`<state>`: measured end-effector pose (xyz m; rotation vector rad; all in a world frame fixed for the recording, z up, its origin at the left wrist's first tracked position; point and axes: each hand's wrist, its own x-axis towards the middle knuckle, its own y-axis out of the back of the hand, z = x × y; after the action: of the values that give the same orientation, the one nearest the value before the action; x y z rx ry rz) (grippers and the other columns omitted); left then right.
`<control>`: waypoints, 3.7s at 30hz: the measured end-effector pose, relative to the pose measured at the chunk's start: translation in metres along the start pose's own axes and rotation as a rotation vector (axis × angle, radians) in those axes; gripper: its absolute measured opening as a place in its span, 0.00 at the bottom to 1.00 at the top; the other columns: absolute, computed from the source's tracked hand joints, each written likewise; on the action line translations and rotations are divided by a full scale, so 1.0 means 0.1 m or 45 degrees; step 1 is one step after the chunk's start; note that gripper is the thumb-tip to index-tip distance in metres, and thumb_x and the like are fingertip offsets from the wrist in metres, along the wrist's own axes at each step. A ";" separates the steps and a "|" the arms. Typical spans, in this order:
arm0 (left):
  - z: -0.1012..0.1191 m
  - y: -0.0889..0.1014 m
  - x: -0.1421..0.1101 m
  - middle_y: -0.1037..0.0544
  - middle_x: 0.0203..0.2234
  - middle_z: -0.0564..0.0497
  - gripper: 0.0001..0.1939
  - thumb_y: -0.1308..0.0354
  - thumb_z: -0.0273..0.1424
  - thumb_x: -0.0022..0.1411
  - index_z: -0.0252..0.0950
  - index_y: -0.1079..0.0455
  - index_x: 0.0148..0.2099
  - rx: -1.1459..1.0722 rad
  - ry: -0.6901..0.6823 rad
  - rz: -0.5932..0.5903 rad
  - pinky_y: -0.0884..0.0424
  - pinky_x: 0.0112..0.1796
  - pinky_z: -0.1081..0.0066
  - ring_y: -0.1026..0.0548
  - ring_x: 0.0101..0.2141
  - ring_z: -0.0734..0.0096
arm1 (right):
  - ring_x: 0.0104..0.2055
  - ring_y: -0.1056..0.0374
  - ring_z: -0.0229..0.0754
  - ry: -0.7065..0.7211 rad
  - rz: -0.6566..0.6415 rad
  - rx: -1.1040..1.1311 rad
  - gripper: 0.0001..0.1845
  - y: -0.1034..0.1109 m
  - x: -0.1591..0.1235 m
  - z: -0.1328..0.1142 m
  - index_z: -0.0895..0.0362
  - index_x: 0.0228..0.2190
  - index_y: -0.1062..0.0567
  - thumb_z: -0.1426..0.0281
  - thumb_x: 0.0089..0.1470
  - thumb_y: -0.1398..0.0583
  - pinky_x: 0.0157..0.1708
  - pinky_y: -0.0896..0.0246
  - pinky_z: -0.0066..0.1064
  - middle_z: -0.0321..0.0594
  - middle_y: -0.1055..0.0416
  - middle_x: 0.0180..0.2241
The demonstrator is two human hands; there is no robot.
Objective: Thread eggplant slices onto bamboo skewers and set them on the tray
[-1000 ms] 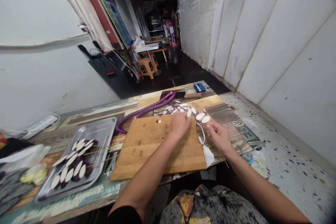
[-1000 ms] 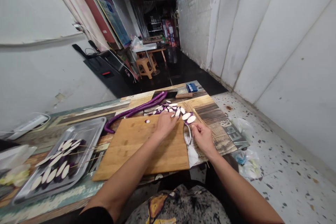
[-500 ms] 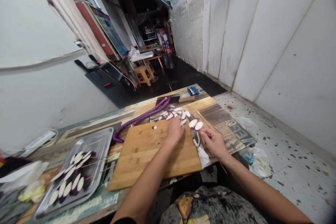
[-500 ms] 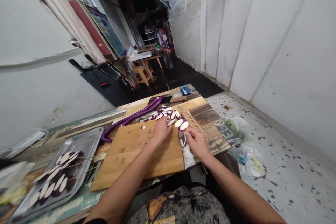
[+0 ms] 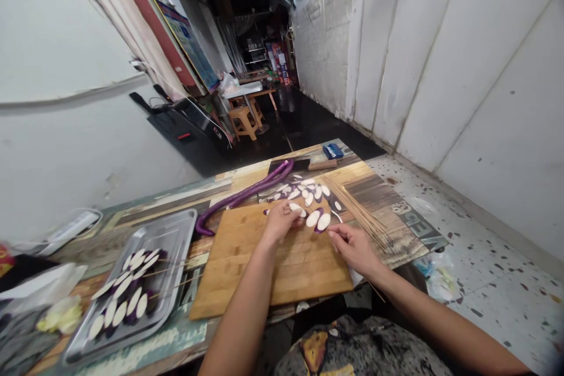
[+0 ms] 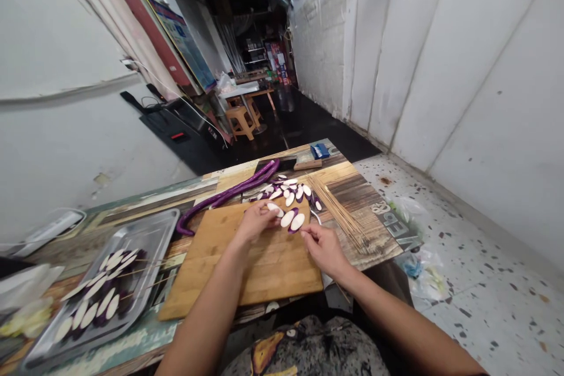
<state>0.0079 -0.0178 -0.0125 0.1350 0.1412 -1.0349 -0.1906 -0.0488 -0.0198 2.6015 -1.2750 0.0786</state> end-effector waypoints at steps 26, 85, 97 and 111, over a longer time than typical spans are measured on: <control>0.09 0.01 0.01 0.22 0.33 0.41 0.05 0.46 0.19 0.58 0.26 0.31 0.37 -0.873 0.339 0.163 0.24 0.37 0.69 0.22 0.34 0.65 | 0.20 0.43 0.34 -0.040 -0.046 -0.072 0.15 -0.19 -0.02 0.13 0.60 0.30 0.26 0.63 0.52 0.47 0.19 0.49 0.25 0.33 0.36 0.18; -0.11 -0.03 0.10 0.24 0.38 0.44 0.10 0.41 0.28 0.50 0.38 0.25 0.37 0.663 -0.460 0.396 0.42 0.50 0.64 0.30 0.44 0.57 | 0.17 0.45 0.34 -0.109 0.259 0.056 0.19 0.28 0.08 0.34 0.60 0.32 0.27 0.56 0.51 0.43 0.17 0.52 0.26 0.31 0.40 0.16; 0.02 -0.43 0.38 0.25 0.25 0.43 0.12 0.33 0.33 0.38 0.37 0.35 0.18 0.830 -0.173 0.446 0.39 0.42 0.64 0.28 0.39 0.53 | 0.16 0.48 0.33 -0.115 0.291 0.121 0.19 0.42 -0.04 0.37 0.60 0.30 0.28 0.55 0.51 0.43 0.16 0.54 0.25 0.30 0.41 0.15; -0.08 -0.10 0.00 0.24 0.24 0.47 0.10 0.37 0.24 0.47 0.29 0.28 0.35 -0.520 0.177 0.118 0.32 0.27 0.78 0.27 0.25 0.76 | 0.18 0.43 0.35 -0.059 -0.022 0.007 0.16 0.10 -0.12 0.08 0.58 0.29 0.27 0.59 0.51 0.46 0.19 0.48 0.26 0.31 0.39 0.15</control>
<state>-0.0009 -0.0212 -0.0203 -0.1566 0.4641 -0.8852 -0.2066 -0.0471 -0.0270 2.6333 -1.2688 0.0185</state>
